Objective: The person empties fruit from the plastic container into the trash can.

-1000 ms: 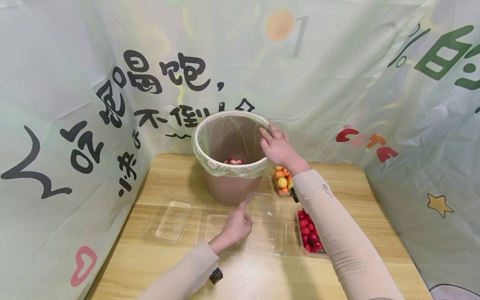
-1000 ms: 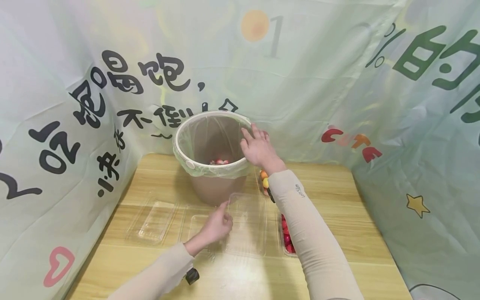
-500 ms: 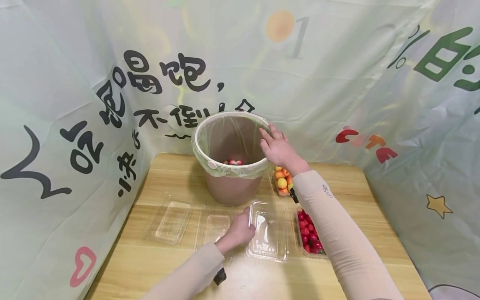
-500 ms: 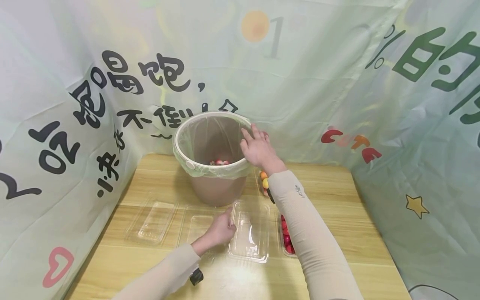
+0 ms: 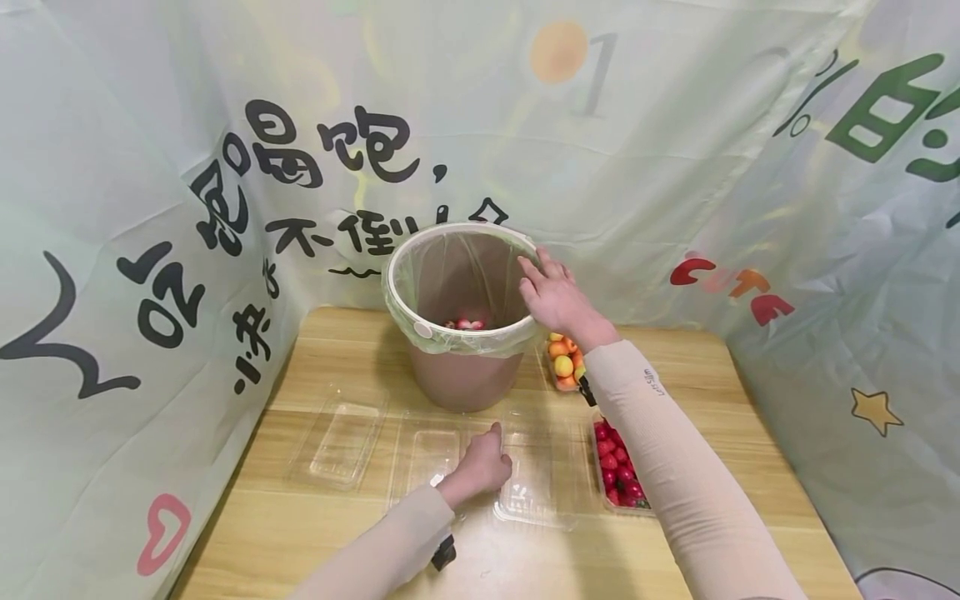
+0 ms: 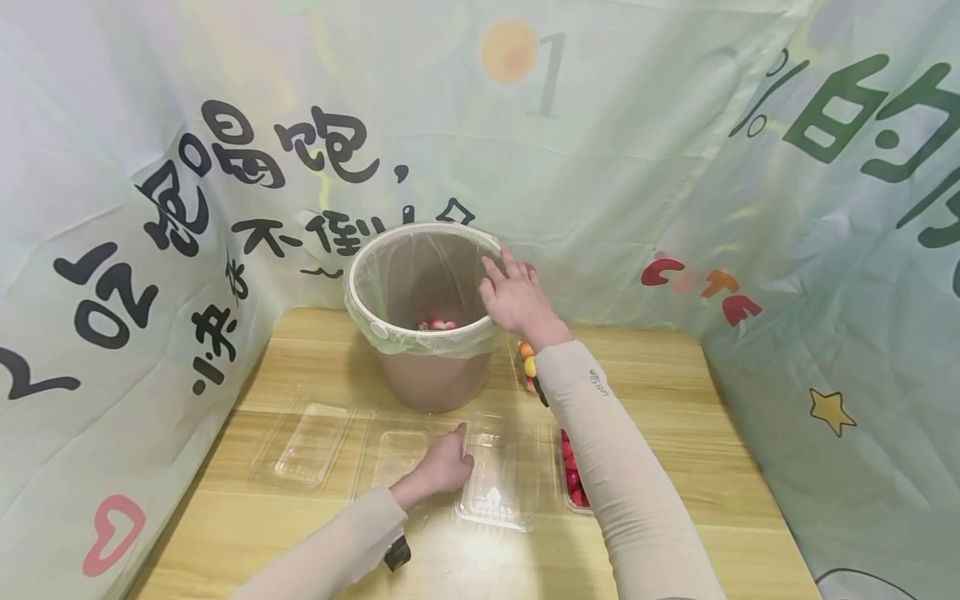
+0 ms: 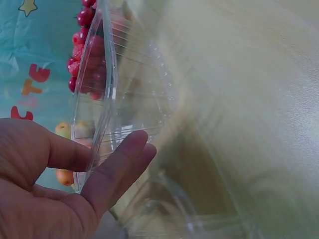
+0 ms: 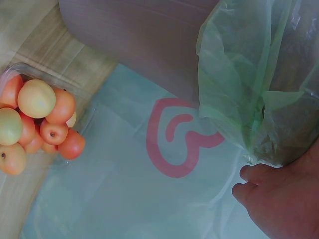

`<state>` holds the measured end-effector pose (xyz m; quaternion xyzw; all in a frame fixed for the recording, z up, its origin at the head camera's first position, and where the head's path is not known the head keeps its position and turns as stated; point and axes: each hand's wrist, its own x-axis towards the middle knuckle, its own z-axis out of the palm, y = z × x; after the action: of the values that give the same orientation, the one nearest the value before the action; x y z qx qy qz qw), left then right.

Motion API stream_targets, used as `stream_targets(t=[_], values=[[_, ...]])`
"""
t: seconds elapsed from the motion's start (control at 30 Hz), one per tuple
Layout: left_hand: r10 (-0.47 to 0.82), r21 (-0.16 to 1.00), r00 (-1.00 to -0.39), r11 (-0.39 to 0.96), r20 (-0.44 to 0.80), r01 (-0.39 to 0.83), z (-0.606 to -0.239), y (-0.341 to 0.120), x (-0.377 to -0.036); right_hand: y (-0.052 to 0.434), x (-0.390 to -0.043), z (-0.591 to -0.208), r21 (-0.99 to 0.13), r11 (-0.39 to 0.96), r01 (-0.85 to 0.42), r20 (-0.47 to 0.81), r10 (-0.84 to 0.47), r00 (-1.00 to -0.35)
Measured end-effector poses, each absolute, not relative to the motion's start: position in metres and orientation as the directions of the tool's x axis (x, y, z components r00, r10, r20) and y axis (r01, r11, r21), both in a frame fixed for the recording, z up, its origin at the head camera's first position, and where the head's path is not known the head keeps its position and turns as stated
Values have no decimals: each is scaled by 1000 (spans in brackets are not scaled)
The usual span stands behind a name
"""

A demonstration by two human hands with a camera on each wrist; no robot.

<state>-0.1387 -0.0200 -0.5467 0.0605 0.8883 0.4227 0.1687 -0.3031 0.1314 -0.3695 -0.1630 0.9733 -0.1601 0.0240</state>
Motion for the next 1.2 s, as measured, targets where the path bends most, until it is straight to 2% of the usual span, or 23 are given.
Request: stream_targets(t=[0.27, 0.77, 0.9, 1.03, 1.2], values=[[250, 747, -943, 665, -219, 3, -560, -21, -143, 132, -304, -371, -323, 894, -309, 12, -323, -946], [246, 758, -951, 652, -186, 21, -558, -24, -144, 131, -304, -370, -318, 897, -308, 4, -323, -946], [260, 758, -956, 648, -138, 67, -552, -28, -147, 131, -304, -369, -321, 896, -306, 8, -321, -947], [262, 804, -963, 585, -60, 109, -541, -38, -151, 130, -303, -368, -324, 896, -304, 11, -318, -948], [206, 803, -972, 556, 117, 215, -525, -58, -157, 132, -303, -370, -343, 887, -308, 24, -319, -947]])
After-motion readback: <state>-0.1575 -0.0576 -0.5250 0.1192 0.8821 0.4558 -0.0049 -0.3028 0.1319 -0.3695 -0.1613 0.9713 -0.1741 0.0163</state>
